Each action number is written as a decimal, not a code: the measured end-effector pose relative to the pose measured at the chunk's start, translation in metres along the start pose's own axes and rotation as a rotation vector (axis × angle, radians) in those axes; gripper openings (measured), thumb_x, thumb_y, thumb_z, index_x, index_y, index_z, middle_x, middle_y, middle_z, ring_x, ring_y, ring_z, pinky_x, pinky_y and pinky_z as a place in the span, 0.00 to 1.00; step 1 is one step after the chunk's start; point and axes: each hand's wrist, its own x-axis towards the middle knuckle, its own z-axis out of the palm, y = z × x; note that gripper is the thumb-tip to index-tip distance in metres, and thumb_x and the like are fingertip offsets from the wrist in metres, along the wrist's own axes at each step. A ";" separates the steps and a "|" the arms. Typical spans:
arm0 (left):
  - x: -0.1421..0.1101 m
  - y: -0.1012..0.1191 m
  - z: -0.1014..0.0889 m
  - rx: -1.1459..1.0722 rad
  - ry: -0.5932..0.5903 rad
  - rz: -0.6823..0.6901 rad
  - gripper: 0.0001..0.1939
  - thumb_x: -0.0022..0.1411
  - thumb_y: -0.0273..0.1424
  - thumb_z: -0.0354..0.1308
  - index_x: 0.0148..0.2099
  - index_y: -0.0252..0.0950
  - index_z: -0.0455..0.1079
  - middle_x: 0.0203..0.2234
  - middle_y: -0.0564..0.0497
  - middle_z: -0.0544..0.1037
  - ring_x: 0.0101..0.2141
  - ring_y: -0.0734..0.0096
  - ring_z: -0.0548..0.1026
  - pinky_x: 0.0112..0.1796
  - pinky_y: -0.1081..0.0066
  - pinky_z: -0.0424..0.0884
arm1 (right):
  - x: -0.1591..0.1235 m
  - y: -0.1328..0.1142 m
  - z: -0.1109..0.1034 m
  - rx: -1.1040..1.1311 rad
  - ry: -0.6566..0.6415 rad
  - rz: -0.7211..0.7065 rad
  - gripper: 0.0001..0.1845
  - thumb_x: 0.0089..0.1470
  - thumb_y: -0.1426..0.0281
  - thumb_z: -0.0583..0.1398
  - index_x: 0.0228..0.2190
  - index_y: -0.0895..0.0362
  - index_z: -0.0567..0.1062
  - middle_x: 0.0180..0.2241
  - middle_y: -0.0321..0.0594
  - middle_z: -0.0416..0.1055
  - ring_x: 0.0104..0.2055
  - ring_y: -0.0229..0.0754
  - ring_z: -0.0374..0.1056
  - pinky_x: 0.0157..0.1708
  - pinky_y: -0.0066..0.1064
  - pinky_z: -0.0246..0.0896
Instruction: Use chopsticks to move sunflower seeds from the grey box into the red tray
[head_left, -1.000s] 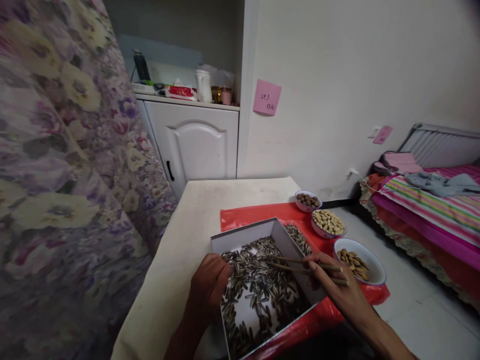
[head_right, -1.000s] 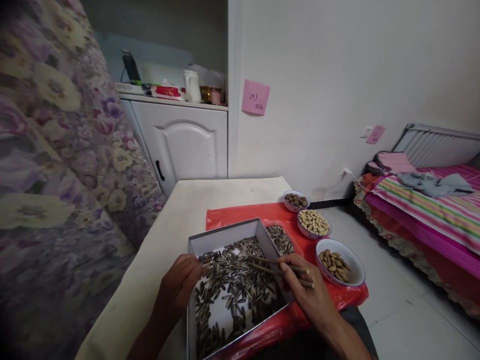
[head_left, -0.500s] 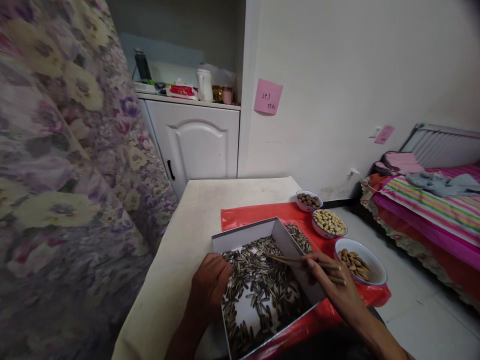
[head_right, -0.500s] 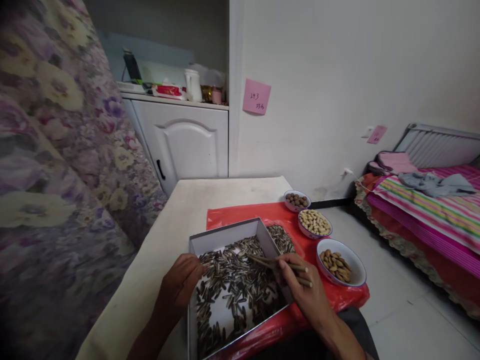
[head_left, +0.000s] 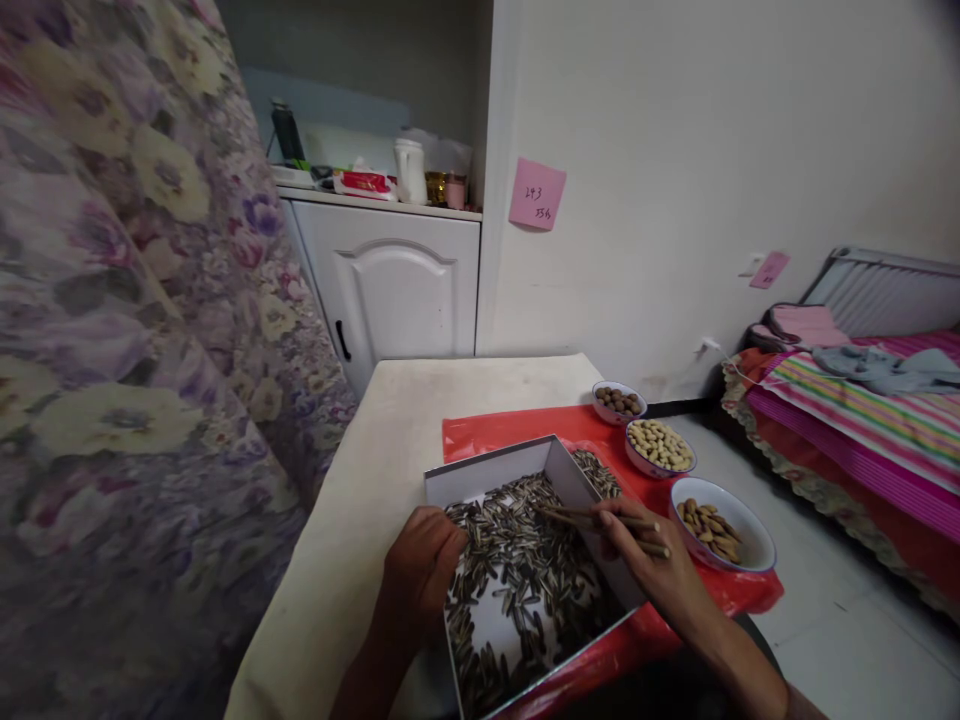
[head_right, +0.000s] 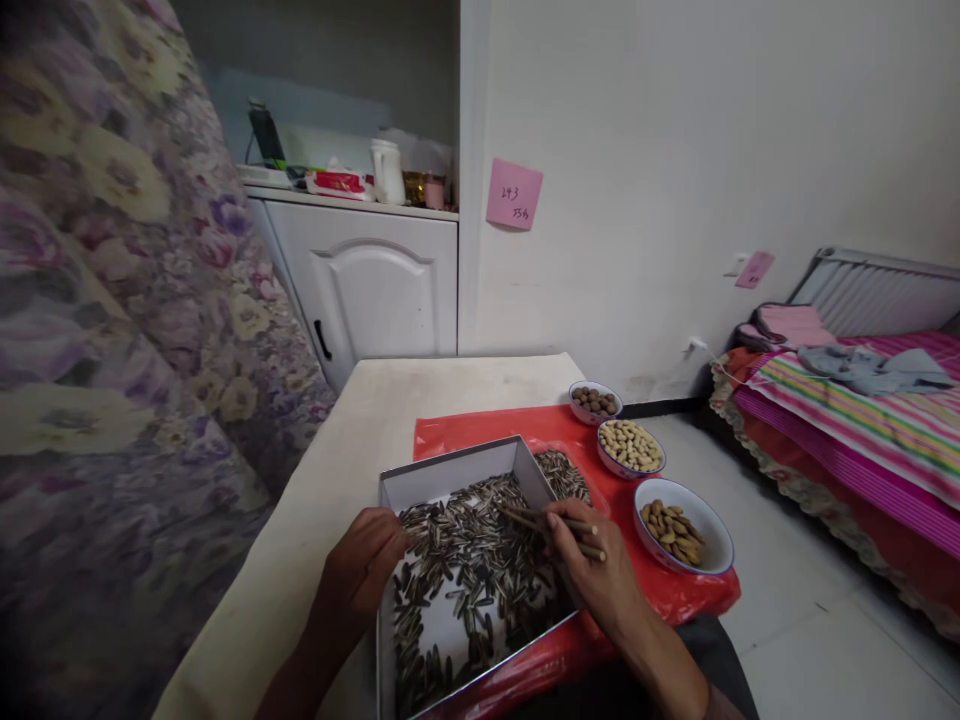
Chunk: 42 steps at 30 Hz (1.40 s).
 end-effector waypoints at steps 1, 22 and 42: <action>0.000 0.000 0.000 -0.002 0.000 -0.004 0.15 0.69 0.29 0.46 0.27 0.38 0.60 0.24 0.53 0.65 0.32 0.68 0.65 0.35 0.67 0.62 | 0.000 0.001 -0.001 0.010 -0.002 0.005 0.18 0.60 0.56 0.57 0.37 0.58 0.76 0.24 0.38 0.74 0.26 0.42 0.72 0.27 0.29 0.65; 0.001 0.000 -0.002 -0.007 0.017 0.006 0.15 0.68 0.29 0.47 0.27 0.38 0.62 0.23 0.53 0.66 0.32 0.69 0.66 0.36 0.68 0.64 | -0.007 0.008 -0.071 0.216 0.400 0.064 0.20 0.56 0.53 0.61 0.41 0.56 0.77 0.29 0.42 0.79 0.31 0.46 0.76 0.35 0.34 0.73; 0.004 -0.025 -0.021 0.211 0.002 -0.183 0.21 0.59 0.51 0.55 0.35 0.40 0.76 0.41 0.46 0.80 0.44 0.59 0.78 0.46 0.64 0.74 | -0.043 0.012 -0.109 0.338 0.412 -0.007 0.15 0.60 0.57 0.58 0.38 0.55 0.77 0.25 0.39 0.77 0.28 0.44 0.73 0.33 0.32 0.69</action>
